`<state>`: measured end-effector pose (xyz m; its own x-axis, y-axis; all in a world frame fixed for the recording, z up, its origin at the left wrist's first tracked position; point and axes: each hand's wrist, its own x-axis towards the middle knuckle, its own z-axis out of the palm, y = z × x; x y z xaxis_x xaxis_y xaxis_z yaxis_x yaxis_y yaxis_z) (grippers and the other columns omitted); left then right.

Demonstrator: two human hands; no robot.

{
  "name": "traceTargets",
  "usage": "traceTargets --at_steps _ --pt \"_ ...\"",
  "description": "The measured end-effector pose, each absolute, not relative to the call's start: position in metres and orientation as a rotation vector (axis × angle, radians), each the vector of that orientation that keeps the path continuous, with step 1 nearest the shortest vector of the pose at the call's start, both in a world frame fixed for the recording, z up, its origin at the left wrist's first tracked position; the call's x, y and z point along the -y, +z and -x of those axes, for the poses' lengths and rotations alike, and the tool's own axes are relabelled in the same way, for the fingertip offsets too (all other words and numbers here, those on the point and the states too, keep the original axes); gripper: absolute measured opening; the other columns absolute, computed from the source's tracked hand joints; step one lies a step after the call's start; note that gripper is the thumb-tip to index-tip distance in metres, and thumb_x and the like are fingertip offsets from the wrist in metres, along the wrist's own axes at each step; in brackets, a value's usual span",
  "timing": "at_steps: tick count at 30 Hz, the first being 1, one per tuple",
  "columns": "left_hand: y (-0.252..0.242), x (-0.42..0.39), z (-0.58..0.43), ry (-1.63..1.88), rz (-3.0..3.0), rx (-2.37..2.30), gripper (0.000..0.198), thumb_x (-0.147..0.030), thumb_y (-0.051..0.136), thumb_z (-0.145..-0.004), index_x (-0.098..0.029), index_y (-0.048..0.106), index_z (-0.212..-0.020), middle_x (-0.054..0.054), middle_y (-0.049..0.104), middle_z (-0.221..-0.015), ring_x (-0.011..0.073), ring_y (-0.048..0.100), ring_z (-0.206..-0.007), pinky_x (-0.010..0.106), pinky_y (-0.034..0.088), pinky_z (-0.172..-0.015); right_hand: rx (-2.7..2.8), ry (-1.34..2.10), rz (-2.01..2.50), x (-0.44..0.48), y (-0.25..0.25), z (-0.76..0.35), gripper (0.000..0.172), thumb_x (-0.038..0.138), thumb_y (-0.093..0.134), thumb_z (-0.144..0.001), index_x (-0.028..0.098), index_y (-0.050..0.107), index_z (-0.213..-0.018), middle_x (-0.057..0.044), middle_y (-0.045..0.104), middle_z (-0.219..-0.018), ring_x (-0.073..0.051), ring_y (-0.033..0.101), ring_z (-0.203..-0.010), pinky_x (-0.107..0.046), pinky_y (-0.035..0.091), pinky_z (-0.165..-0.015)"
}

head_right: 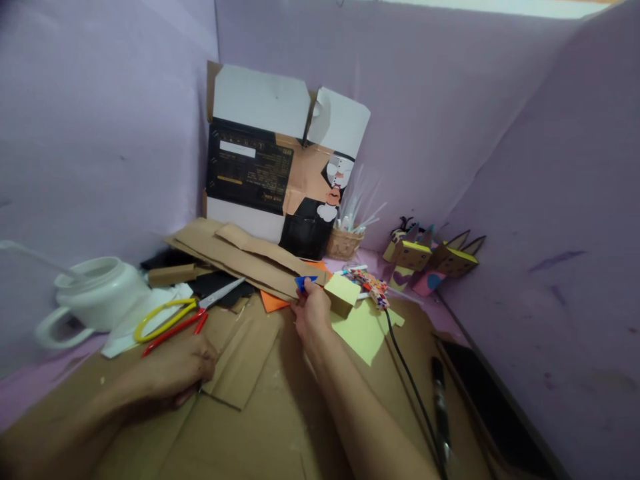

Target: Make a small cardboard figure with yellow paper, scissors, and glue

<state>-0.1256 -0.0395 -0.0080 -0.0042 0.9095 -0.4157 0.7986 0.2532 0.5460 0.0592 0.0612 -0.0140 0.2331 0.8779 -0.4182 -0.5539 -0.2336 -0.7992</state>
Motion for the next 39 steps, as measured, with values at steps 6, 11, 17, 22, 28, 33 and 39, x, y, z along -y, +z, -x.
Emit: traceTargets --at_steps 6,11,17,22,28,33,39 --pt "-0.013 0.032 0.127 0.116 -1.754 -1.752 0.039 -0.041 0.041 -0.076 -0.019 0.033 -0.045 -0.002 0.040 -0.038 0.0108 0.038 -0.037 0.022 0.025 -0.040 0.409 1.385 1.158 -0.051 -0.010 -0.057 0.003 0.021 0.054 -0.073 0.021 0.052 -0.070 0.004 0.059 -0.067 -0.012 0.056 -0.065 -0.025 0.045 -0.059" --pt "-0.005 0.019 0.119 0.282 -1.997 -2.138 0.031 -0.041 0.042 -0.078 -0.020 0.056 -0.061 0.003 0.059 -0.062 0.0178 0.054 -0.060 0.025 0.027 -0.050 0.457 1.467 1.152 -0.027 -0.011 -0.066 0.007 0.021 0.062 -0.067 0.018 0.056 -0.067 0.001 0.060 -0.067 -0.012 0.055 -0.061 -0.024 0.046 -0.056" --pt "0.002 0.001 0.097 0.148 -2.081 -1.885 0.028 -0.033 0.043 -0.078 -0.019 0.062 -0.063 0.005 0.063 -0.064 0.0192 0.058 -0.063 0.025 0.032 -0.052 0.489 1.528 1.099 -0.012 -0.018 -0.073 0.012 0.023 0.066 -0.066 0.017 0.056 -0.066 0.003 0.056 -0.059 -0.009 0.051 -0.051 -0.023 0.047 -0.056" --pt "0.002 -0.014 0.094 0.009 -2.292 -2.255 0.035 -0.036 0.037 -0.081 -0.017 0.066 -0.080 0.014 0.069 -0.080 0.0299 0.064 -0.077 0.034 0.042 -0.060 0.495 1.490 1.050 -0.012 -0.032 -0.075 0.019 0.028 0.071 -0.059 0.016 0.057 -0.061 0.003 0.055 -0.056 -0.009 0.050 -0.052 -0.024 0.047 -0.059" --pt "-0.004 -0.025 0.092 -0.147 -2.413 -2.187 0.031 -0.018 0.037 -0.076 -0.010 0.066 -0.083 0.019 0.068 -0.085 0.0325 0.064 -0.082 0.038 0.045 -0.064 0.485 1.468 0.981 -0.009 -0.038 -0.075 0.022 0.030 0.073 -0.054 0.016 0.057 -0.058 0.004 0.054 -0.059 -0.009 0.048 -0.056 -0.023 0.046 -0.059" --pt "-0.003 -0.014 0.090 -0.171 -2.404 -2.163 0.030 -0.026 0.037 -0.078 -0.015 0.065 -0.077 0.017 0.069 -0.084 0.0319 0.064 -0.082 0.037 0.045 -0.063 0.522 1.456 0.963 -0.008 -0.039 -0.073 0.022 0.032 0.072 -0.053 0.016 0.057 -0.058 0.004 0.054 -0.058 -0.009 0.046 -0.057 -0.023 0.044 -0.060" --pt "0.012 0.049 0.090 -0.177 -2.407 -1.834 0.027 -0.034 0.041 -0.081 -0.022 0.065 -0.078 0.010 0.068 -0.070 0.0304 0.064 -0.071 0.037 0.043 -0.059 0.500 1.465 0.972 -0.011 -0.041 -0.075 0.024 0.033 0.072 -0.053 0.016 0.055 -0.055 0.004 0.052 -0.055 -0.009 0.044 -0.054 -0.023 0.042 -0.057"
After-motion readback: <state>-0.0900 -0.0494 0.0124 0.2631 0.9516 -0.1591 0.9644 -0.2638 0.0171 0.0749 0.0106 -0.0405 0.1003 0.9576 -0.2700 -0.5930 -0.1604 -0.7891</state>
